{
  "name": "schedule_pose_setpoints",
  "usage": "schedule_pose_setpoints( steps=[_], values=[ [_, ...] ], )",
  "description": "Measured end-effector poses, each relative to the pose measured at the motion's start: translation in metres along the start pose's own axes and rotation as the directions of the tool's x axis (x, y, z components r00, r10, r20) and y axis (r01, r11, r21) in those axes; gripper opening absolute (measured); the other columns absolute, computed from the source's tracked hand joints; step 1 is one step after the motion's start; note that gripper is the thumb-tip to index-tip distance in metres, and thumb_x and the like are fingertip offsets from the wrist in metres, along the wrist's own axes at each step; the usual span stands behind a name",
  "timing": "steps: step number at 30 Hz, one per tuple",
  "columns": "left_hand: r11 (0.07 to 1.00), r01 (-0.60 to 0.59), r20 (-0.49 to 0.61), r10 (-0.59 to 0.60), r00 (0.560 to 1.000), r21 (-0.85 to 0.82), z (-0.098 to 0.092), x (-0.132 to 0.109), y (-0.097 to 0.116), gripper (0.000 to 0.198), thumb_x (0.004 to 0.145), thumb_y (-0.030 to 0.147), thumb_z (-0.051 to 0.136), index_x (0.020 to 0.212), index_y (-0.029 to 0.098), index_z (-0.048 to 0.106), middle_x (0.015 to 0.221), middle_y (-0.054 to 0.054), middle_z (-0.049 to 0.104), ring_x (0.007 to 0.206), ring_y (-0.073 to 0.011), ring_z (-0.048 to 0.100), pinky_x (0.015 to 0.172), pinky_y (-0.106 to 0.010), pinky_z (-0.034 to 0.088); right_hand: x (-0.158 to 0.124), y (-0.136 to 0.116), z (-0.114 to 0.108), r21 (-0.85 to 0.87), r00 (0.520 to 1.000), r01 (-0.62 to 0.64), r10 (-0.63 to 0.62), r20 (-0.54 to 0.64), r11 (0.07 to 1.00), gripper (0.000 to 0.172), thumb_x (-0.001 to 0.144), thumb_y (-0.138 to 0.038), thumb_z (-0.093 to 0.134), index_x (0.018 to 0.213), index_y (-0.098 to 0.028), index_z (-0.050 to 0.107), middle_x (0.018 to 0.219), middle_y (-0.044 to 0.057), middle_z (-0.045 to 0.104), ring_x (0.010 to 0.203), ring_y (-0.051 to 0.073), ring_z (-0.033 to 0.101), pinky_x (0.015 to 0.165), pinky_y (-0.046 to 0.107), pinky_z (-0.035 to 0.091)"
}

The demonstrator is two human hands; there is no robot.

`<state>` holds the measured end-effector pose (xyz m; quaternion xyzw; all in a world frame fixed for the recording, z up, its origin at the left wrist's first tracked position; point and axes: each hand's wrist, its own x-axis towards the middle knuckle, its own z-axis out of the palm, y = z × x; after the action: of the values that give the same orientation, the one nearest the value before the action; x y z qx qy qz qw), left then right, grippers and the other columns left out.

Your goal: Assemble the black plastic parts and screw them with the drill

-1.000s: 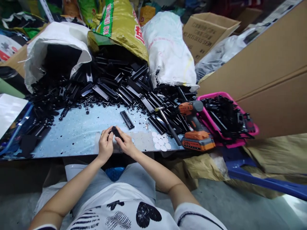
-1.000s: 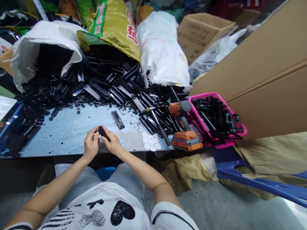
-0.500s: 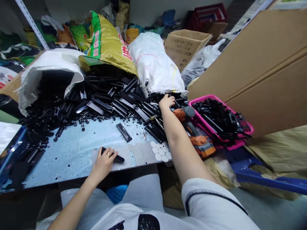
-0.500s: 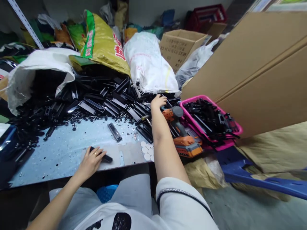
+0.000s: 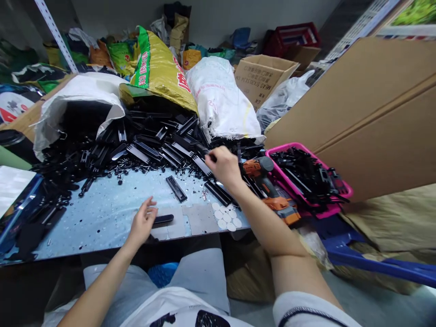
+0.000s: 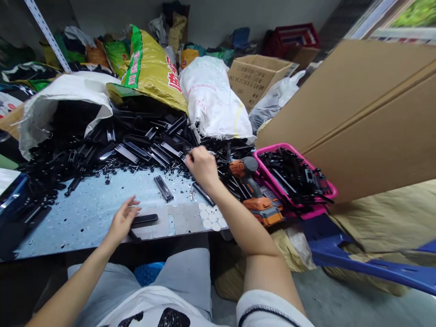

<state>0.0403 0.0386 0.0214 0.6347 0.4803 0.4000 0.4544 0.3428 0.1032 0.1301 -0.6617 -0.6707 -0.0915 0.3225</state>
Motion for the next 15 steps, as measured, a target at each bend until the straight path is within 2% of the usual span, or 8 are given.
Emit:
schedule_pose_setpoints(
  steps=[2, 4, 5, 7, 9, 12, 13, 15],
  values=[
    [0.934, 0.113, -0.038, -0.134, 0.99, -0.339, -0.002, 0.009, 0.008, 0.053, 0.091, 0.053, 0.034, 0.135, 0.023, 0.038, 0.114, -0.011, 0.056, 0.088, -0.0193, 0.065, 0.076, -0.037, 0.053, -0.05, -0.037, -0.012, 0.29, 0.972, 0.193, -0.224, 0.077, 0.937, 0.017, 0.088, -0.03, 0.052, 0.09, -0.019, 0.064, 0.085, 0.007, 0.064, 0.078, 0.017, 0.06, 0.072, 0.031, 0.05],
    [0.862, 0.154, -0.069, -0.213, 0.975, -0.484, -0.001, 0.013, 0.014, 0.05, 0.088, 0.053, 0.042, 0.124, 0.02, 0.048, 0.101, -0.008, 0.06, 0.08, -0.0174, 0.065, 0.07, -0.033, 0.053, -0.093, -0.062, -0.014, 0.493, 0.907, 0.228, -0.367, 0.205, 0.84, 0.018, 0.088, -0.033, 0.052, 0.095, -0.021, 0.064, 0.086, 0.005, 0.065, 0.079, 0.016, 0.062, 0.072, 0.028, 0.05],
    [0.864, 0.147, -0.122, -0.232, 0.965, -0.482, 0.002, 0.011, 0.016, 0.045, 0.085, 0.051, 0.05, 0.115, 0.017, 0.054, 0.091, -0.006, 0.061, 0.077, -0.0163, 0.063, 0.068, -0.031, 0.053, -0.108, -0.07, -0.012, 0.524, 0.874, 0.2, -0.393, 0.287, 0.828, 0.02, 0.088, -0.035, 0.053, 0.1, -0.022, 0.063, 0.089, 0.005, 0.066, 0.081, 0.016, 0.063, 0.072, 0.028, 0.05],
    [0.929, 0.095, -0.269, -0.199, 0.942, -0.357, 0.01, 0.003, 0.019, 0.034, 0.08, 0.044, 0.059, 0.096, 0.014, 0.06, 0.078, -0.003, 0.06, 0.073, -0.0146, 0.06, 0.068, -0.028, 0.051, -0.128, -0.078, -0.004, 0.456, 0.811, 0.114, -0.347, 0.47, 0.883, 0.03, 0.089, -0.041, 0.053, 0.11, -0.022, 0.06, 0.096, 0.007, 0.068, 0.086, 0.019, 0.064, 0.074, 0.029, 0.048],
    [0.989, 0.006, -0.313, -0.053, 0.948, -0.148, 0.019, -0.008, 0.02, 0.028, 0.083, 0.041, 0.058, 0.093, 0.015, 0.062, 0.081, -0.004, 0.061, 0.078, -0.0151, 0.06, 0.074, -0.028, 0.049, -0.135, -0.077, 0.003, 0.353, 0.722, 0.056, -0.282, 0.632, 0.934, 0.038, 0.089, -0.046, 0.05, 0.117, -0.021, 0.056, 0.099, 0.008, 0.068, 0.087, 0.022, 0.065, 0.074, 0.029, 0.046],
    [0.985, -0.164, -0.062, 0.168, 0.984, 0.062, 0.021, -0.016, 0.016, 0.034, 0.092, 0.039, 0.042, 0.115, 0.019, 0.056, 0.109, -0.008, 0.059, 0.095, -0.0177, 0.059, 0.086, -0.032, 0.047, -0.136, -0.063, 0.005, 0.37, 0.549, 0.052, -0.336, 0.765, 0.927, 0.039, 0.092, -0.047, 0.045, 0.12, -0.021, 0.053, 0.098, 0.007, 0.068, 0.085, 0.02, 0.065, 0.071, 0.026, 0.044],
    [0.969, -0.218, 0.043, 0.214, 0.976, 0.12, 0.018, -0.014, 0.012, 0.036, 0.094, 0.037, 0.037, 0.122, 0.02, 0.052, 0.117, -0.01, 0.056, 0.101, -0.019, 0.058, 0.09, -0.034, 0.045, -0.137, -0.056, 0.004, 0.384, 0.51, 0.075, -0.366, 0.778, 0.92, 0.037, 0.092, -0.045, 0.045, 0.119, -0.021, 0.053, 0.099, 0.007, 0.068, 0.085, 0.019, 0.064, 0.072, 0.025, 0.043],
    [0.906, -0.315, 0.259, 0.244, 0.934, 0.283, 0.01, -0.007, 0.004, 0.038, 0.095, 0.035, 0.036, 0.127, 0.02, 0.048, 0.124, -0.011, 0.053, 0.111, -0.0221, 0.052, 0.096, -0.039, 0.041, -0.14, -0.043, 0.002, 0.36, 0.485, 0.152, -0.387, 0.784, 0.92, 0.033, 0.092, -0.042, 0.048, 0.115, -0.02, 0.054, 0.1, 0.007, 0.066, 0.085, 0.019, 0.063, 0.072, 0.025, 0.041]
  ],
)
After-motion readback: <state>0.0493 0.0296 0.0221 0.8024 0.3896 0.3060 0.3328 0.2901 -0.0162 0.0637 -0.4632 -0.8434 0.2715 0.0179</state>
